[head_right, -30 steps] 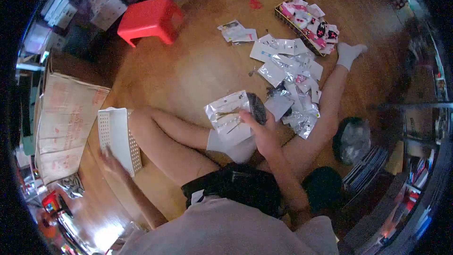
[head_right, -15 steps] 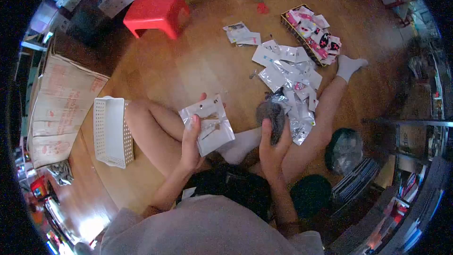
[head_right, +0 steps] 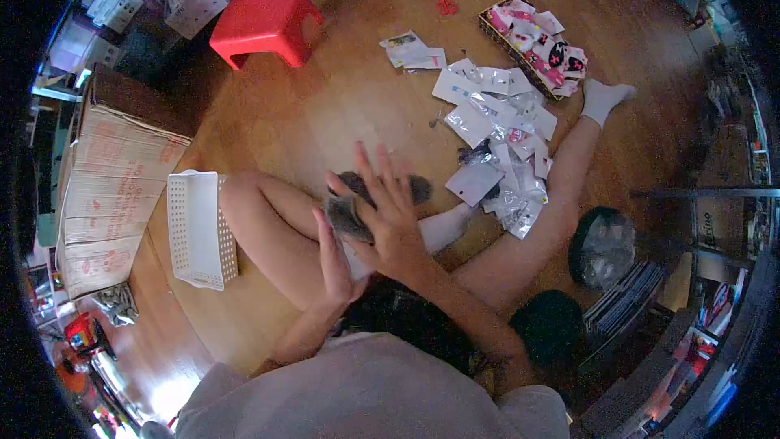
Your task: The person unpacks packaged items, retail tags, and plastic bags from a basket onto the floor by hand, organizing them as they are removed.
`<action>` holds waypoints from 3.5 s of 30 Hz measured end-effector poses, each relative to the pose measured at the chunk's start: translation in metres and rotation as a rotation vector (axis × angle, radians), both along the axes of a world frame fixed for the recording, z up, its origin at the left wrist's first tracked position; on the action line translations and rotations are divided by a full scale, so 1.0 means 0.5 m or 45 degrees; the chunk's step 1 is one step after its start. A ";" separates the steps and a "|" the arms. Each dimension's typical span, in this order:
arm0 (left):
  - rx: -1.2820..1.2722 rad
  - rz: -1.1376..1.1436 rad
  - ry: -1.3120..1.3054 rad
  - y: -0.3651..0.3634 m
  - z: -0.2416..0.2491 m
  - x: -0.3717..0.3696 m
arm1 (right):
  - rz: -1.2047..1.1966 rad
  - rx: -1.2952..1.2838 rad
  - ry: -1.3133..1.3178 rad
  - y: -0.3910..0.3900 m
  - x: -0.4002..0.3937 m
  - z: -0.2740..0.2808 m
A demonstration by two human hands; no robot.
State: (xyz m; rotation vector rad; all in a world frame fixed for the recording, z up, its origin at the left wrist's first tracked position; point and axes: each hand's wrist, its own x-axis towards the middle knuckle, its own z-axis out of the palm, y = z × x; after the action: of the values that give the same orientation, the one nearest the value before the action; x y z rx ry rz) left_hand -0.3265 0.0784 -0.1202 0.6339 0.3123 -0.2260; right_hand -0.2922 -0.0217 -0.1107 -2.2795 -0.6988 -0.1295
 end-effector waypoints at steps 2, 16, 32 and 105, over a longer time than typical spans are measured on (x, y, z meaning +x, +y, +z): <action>-0.055 0.085 -0.148 0.010 -0.014 0.035 | 0.112 0.111 0.036 0.017 -0.009 -0.026; 0.461 0.081 -0.255 0.011 0.017 0.051 | -0.257 0.501 -0.004 0.038 0.046 -0.028; 0.755 -0.743 -0.541 0.079 -0.041 0.039 | -0.852 1.380 1.222 -0.133 0.001 -0.039; 1.047 -0.858 -0.670 0.248 -0.111 0.150 | 0.002 0.896 0.924 -0.249 0.017 -0.073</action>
State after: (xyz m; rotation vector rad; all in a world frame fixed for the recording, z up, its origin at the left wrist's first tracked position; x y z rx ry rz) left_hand -0.2512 0.2023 -0.1758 1.5726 -0.3631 -0.5704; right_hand -0.2837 -0.1465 -0.1473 -1.4828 -0.2072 0.3831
